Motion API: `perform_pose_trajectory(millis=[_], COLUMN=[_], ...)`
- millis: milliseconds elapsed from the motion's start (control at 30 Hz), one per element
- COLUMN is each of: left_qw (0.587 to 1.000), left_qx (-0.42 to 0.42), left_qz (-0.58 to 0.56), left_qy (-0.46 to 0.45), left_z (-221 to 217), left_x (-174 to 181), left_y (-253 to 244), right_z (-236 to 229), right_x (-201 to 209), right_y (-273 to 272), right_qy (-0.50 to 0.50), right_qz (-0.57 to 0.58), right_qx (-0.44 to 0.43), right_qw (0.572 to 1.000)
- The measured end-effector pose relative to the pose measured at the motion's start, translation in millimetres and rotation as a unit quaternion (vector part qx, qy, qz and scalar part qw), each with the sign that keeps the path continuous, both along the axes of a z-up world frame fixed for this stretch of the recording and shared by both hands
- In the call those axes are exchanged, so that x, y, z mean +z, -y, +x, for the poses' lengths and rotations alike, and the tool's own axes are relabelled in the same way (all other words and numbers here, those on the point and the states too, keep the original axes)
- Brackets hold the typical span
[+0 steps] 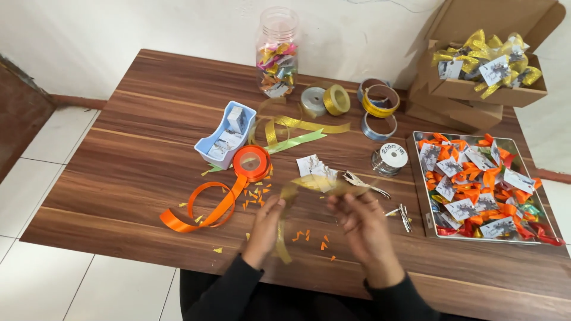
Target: Assembling orange ribbon bows by cutting labels, punching holes, and attaching them to the ribbons.
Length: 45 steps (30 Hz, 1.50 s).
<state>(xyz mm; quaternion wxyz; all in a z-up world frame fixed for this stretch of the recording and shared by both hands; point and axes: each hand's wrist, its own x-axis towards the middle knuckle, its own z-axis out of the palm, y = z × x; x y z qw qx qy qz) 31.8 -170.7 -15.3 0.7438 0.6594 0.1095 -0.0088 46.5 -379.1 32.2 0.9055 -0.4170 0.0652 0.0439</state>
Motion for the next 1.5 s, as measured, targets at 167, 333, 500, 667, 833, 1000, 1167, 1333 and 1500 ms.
perform_pose_trajectory(millis=[167,333,500,667,833,1000,1167,1333,1500], left_qw=[0.999,0.996,0.995,0.987,0.972,0.8,0.751,0.729,0.788], left_qx=[-0.029,-0.066,-0.045,0.001,0.049,0.144,0.124,0.137,0.134], left_qz=[0.01,-0.013,0.082,0.14,0.222,0.567,0.641,0.652,0.578], left_qy=[-0.044,-0.058,0.045,0.08,0.054,0.136,0.096,0.153,0.166], left_z=[10.0,2.3,1.8,-4.3,-20.1,-33.1,-34.2,-31.8,-28.7], left_x=[-23.2,8.1,9.4,25.8,22.9,-19.8,-54.4,-44.5,-16.7], left_y=[-9.4,2.2,6.1,-14.0,-53.7,-89.8,-108.1,-107.6,-103.6], right_z=[-8.2,-7.1,3.8,73.3,140.3,205.3,200.4,182.2,161.2], right_x=[-28.3,-43.4,-44.1,-73.7,-9.1,2.4,35.2,53.1,74.4], right_y=[-28.3,-49.2,-67.5,-61.8,-81.0,-101.7,-110.7,-101.2,-91.0], right_qy=[-0.038,0.003,-0.077,0.062,0.075,-0.049,-0.074,-0.061,-0.016], right_qz=[-0.045,-0.27,-0.254,-0.306,-0.269,-0.27,-0.366,-0.441,-0.595], right_qx=[0.05,0.063,0.086,0.051,0.057,0.061,0.14,0.154,0.163], right_qw=[0.997,0.961,0.96,0.949,0.959,0.96,0.917,0.882,0.787])
